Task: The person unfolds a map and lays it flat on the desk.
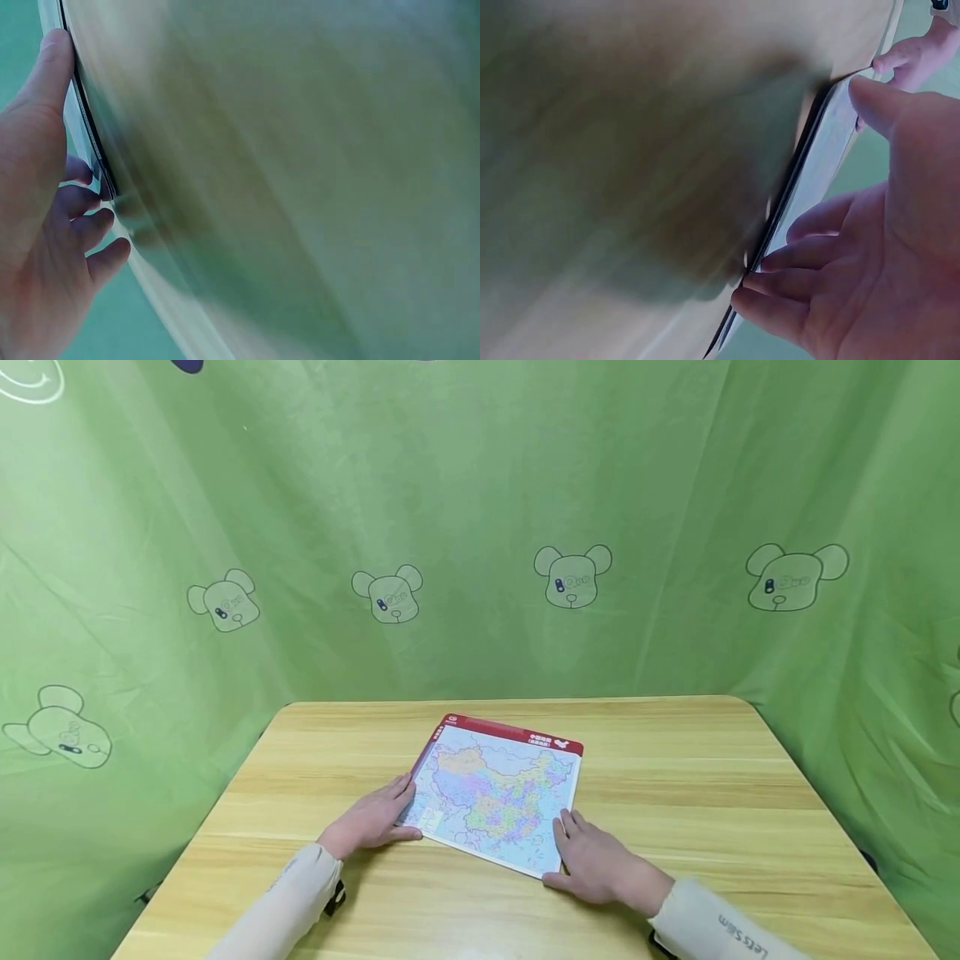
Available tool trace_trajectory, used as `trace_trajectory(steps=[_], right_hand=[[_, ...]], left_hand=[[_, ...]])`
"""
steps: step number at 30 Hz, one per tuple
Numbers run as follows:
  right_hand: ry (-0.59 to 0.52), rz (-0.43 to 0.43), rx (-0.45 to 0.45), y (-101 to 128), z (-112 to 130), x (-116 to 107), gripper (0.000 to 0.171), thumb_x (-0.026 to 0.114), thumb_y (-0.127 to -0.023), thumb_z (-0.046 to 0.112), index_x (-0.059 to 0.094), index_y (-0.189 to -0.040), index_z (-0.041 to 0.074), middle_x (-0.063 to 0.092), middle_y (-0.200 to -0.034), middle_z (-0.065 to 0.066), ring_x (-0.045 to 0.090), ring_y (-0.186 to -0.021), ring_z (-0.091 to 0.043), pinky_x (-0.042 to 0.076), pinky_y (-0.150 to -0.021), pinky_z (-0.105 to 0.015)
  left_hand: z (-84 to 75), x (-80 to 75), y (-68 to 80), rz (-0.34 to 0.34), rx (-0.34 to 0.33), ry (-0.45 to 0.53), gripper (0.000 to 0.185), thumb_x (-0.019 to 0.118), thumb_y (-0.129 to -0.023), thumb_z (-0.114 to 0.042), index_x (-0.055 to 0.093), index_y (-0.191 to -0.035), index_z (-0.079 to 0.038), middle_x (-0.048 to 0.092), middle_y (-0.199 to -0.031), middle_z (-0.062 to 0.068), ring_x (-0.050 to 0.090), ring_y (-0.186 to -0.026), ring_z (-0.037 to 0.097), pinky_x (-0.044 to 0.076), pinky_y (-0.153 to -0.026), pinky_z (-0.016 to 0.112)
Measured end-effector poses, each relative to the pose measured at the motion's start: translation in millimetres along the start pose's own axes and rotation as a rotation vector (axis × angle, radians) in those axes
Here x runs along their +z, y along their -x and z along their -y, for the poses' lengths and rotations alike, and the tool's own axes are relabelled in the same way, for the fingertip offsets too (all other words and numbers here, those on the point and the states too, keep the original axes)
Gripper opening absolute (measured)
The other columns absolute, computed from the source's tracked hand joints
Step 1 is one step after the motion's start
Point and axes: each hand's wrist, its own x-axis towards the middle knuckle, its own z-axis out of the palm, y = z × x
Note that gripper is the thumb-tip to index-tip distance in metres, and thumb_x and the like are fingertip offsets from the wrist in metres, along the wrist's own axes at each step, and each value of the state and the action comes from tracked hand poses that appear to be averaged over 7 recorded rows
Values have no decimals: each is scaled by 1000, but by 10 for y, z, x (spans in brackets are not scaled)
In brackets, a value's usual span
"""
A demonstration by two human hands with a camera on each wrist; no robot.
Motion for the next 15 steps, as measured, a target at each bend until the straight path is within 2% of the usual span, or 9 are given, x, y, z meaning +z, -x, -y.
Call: trace_trajectory(steps=[15], right_hand=[[3,-21,36,12,7,59,84,56,-89,53,39,-134,-17,28,-141,-39,28,-131,-51,29,-107,-55]], left_hand=[[-4,-10,-5,19,-17,19,92,52,-85,-63,32,-144,4,24,-151,23,23,-139,34,24,-112,43]])
